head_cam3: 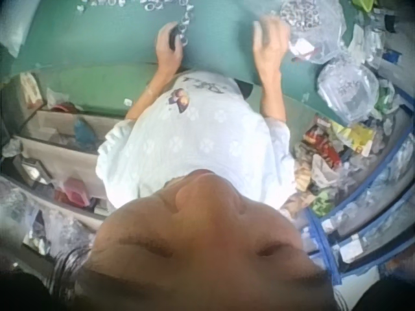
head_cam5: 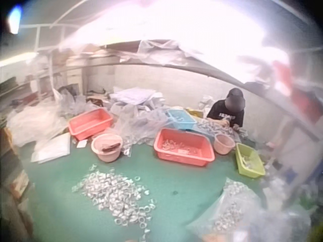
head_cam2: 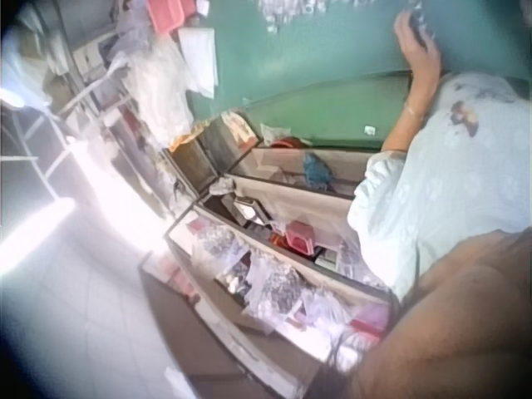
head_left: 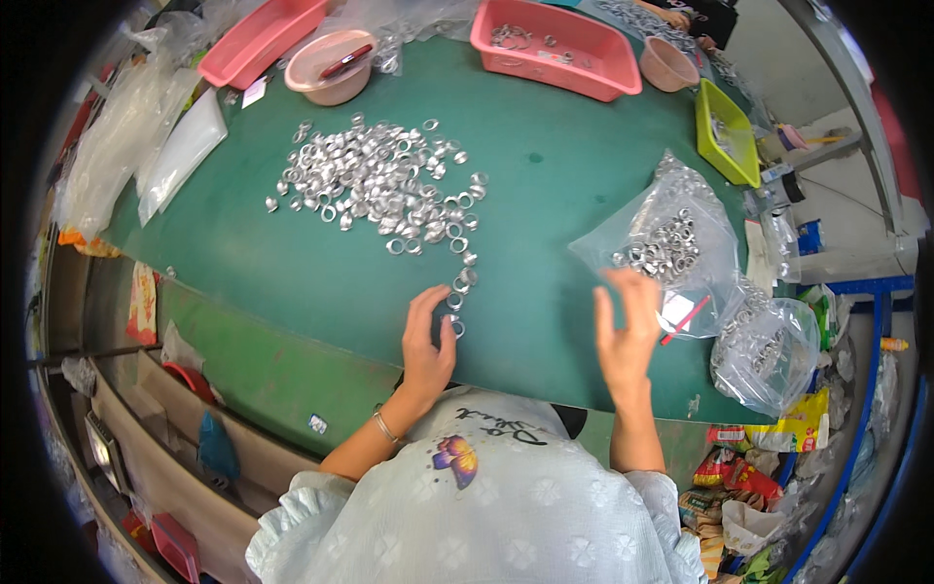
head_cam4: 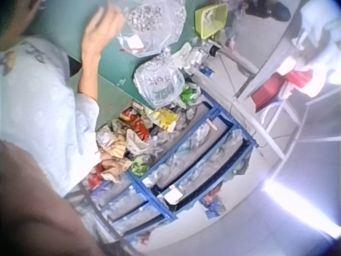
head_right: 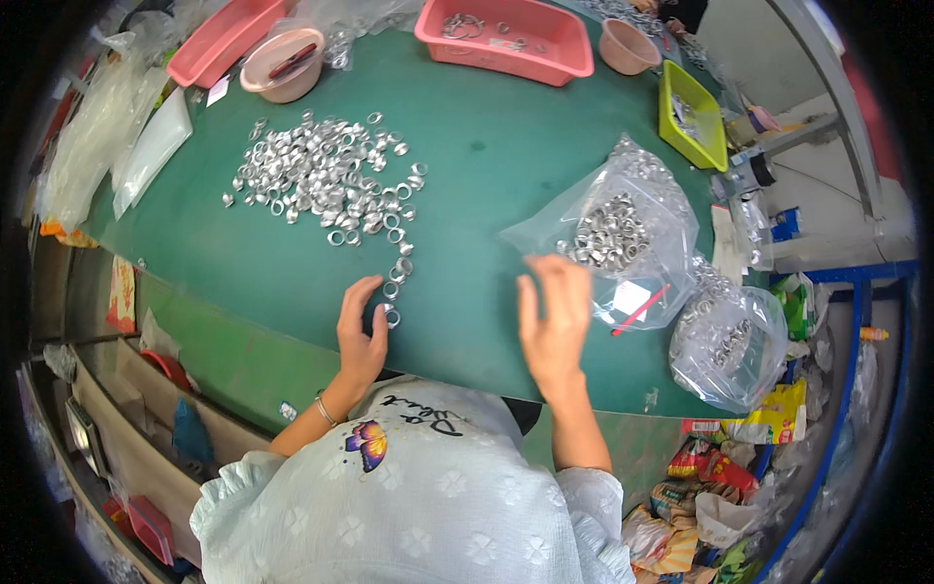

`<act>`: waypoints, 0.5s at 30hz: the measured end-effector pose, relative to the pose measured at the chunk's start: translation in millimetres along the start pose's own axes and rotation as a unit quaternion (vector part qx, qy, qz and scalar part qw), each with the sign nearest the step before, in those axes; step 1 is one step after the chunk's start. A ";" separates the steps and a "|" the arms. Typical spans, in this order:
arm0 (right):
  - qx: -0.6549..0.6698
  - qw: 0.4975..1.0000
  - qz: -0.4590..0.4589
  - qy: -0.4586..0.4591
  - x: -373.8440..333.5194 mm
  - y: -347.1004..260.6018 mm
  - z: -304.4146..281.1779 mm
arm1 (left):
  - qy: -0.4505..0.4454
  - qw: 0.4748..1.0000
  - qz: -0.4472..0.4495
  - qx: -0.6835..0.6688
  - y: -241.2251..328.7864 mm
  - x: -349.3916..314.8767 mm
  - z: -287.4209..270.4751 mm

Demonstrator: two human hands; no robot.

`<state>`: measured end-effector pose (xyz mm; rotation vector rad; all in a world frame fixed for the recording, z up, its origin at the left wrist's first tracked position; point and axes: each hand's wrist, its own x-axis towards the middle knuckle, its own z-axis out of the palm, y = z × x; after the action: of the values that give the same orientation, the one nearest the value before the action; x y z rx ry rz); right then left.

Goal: The person sorts small silver metal rings on a green table, picking them up and placing them into a clear plastic bag. They briefly pause to write on a small white card with a red pen before resuming the sorting process.

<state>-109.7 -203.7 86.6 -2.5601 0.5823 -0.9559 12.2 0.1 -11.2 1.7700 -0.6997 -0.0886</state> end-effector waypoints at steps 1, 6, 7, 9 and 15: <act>0.075 0.995 -0.013 -0.064 -3.7 -7.9 9.6 | -0.018 0.999 -0.015 -0.031 2.6 0.7 2.4; 0.195 0.944 -0.016 -0.266 -22.8 -28.6 61.4 | -0.037 0.986 -0.054 -0.156 8.4 -10.8 10.1; 0.191 0.940 -0.025 -0.280 -23.5 -31.9 66.8 | -0.024 0.978 -0.061 -0.197 8.0 -12.6 9.3; 0.179 0.934 -0.039 -0.306 -27.1 -40.0 75.1 | -0.011 0.981 -0.065 -0.184 7.7 -13.6 3.2; 0.140 0.944 -0.044 -0.295 -49.0 -50.5 95.0 | -0.004 0.992 -0.062 -0.111 8.8 -10.6 -10.8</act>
<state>-66.1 -120.1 15.3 -2.4416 0.1464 -0.2292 4.2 13.4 -2.7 1.5982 -0.5627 -0.2479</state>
